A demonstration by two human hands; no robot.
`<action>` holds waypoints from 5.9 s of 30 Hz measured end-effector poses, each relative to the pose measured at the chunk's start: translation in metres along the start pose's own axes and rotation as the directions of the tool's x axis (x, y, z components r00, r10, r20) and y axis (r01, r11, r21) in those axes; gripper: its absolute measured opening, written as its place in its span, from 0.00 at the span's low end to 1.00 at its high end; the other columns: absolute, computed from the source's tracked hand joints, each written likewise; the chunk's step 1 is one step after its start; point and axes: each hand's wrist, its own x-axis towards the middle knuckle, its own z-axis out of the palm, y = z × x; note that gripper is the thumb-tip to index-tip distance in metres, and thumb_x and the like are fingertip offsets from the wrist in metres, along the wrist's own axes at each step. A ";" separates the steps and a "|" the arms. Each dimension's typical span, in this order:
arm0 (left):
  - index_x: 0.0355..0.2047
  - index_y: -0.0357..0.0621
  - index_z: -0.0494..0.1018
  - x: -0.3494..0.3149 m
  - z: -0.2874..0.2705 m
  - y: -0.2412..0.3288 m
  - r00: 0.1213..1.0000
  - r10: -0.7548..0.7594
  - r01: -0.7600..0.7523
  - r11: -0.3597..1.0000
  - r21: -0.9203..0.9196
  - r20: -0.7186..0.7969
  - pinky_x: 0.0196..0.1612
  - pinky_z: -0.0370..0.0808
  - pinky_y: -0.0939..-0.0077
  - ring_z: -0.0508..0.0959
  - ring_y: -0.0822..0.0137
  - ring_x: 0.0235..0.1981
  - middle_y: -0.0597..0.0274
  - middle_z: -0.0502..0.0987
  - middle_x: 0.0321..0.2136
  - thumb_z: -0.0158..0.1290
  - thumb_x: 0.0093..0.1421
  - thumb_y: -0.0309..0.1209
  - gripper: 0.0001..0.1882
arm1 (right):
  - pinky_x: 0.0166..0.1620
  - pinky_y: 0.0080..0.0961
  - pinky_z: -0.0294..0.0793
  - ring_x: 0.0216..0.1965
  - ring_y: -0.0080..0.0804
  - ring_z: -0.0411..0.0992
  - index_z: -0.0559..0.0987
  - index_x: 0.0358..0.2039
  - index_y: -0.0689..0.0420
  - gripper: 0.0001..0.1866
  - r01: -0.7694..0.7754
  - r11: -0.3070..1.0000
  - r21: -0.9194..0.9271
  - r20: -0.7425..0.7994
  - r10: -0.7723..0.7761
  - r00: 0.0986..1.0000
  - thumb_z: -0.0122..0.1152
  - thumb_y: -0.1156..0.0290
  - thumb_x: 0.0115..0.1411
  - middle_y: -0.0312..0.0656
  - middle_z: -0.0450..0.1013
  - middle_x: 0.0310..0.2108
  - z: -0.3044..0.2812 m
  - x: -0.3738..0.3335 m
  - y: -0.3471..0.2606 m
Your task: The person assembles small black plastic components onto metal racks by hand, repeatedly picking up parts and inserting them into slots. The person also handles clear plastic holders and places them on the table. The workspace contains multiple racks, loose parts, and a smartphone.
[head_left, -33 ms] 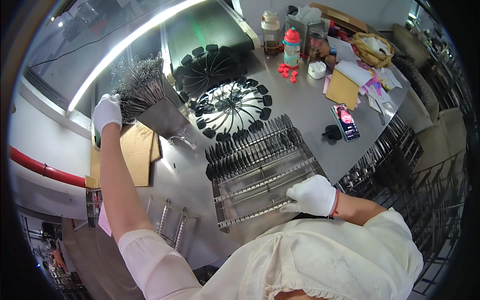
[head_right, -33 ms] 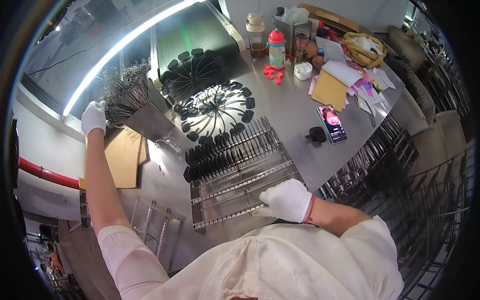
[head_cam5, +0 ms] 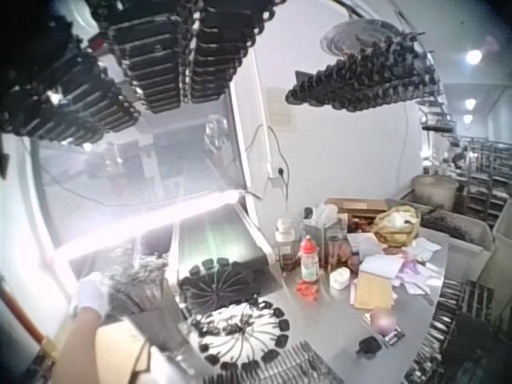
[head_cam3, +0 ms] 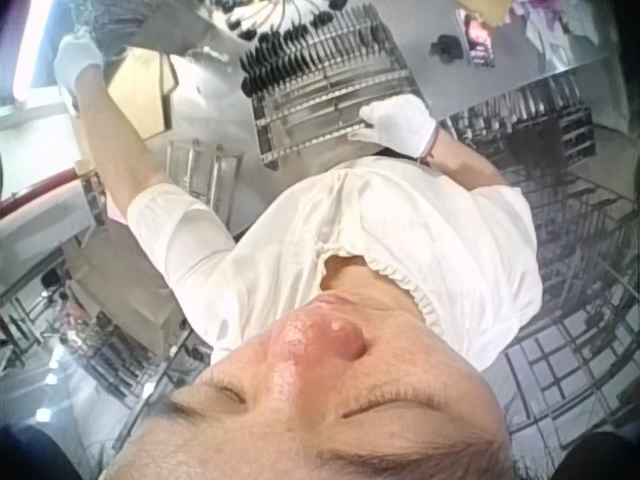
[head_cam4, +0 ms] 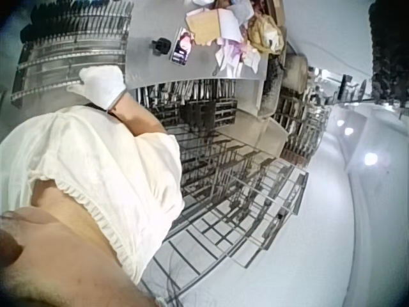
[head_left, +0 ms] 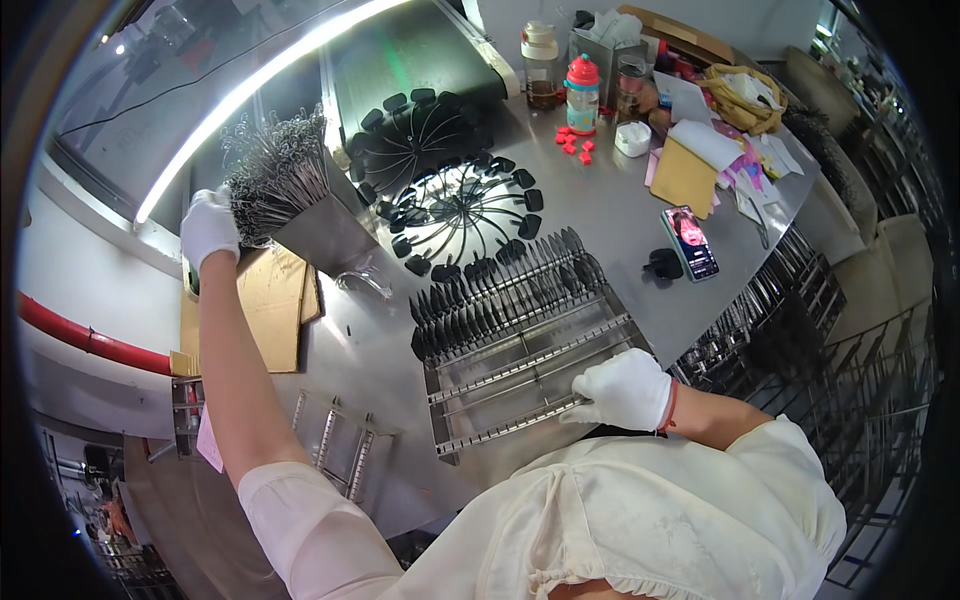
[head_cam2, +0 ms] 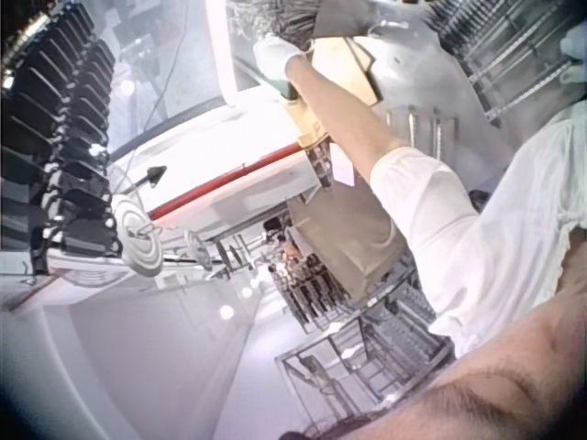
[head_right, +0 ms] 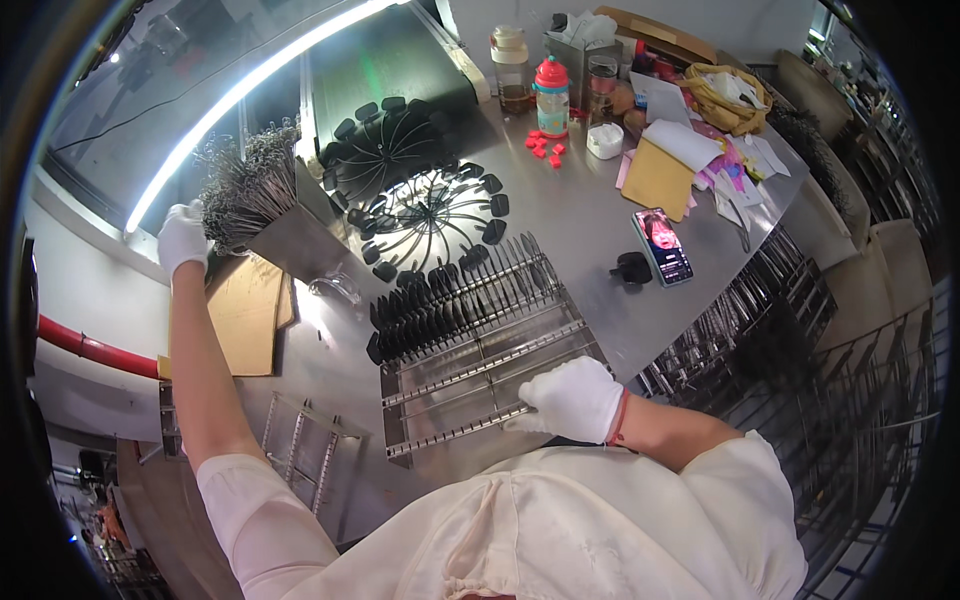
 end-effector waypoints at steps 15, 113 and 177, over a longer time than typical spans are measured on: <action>0.40 0.38 0.73 -0.316 -0.101 0.012 0.676 -0.505 0.602 -0.041 -0.797 0.536 0.25 0.78 0.78 0.80 0.70 0.23 0.54 0.80 0.30 0.49 0.74 0.31 0.08 | 0.30 0.40 0.77 0.25 0.44 0.79 0.82 0.26 0.52 0.21 0.030 0.999 -0.035 -0.069 -0.032 0.997 0.67 0.45 0.57 0.42 0.78 0.22 0.032 -0.016 0.003; 0.36 0.29 0.80 -0.375 0.073 0.051 0.707 -0.177 0.689 0.389 -0.611 0.684 0.33 0.68 0.73 0.71 0.73 0.27 0.65 0.77 0.24 0.47 0.74 0.39 0.22 | 0.38 0.33 0.79 0.31 0.39 0.80 0.84 0.36 0.57 0.17 0.063 0.937 0.344 -0.679 0.202 0.706 0.65 0.54 0.63 0.43 0.80 0.29 0.065 0.045 0.038; 0.71 0.38 0.58 -0.261 -0.064 0.094 0.805 -0.018 0.370 -0.766 -0.525 0.593 0.60 0.74 0.45 0.74 0.43 0.60 0.40 0.71 0.59 0.47 0.52 0.22 0.41 | 0.36 0.31 0.82 0.32 0.38 0.82 0.80 0.30 0.57 0.11 0.761 0.623 -0.180 -0.509 -0.721 0.470 0.63 0.62 0.59 0.44 0.79 0.28 -0.021 0.283 0.012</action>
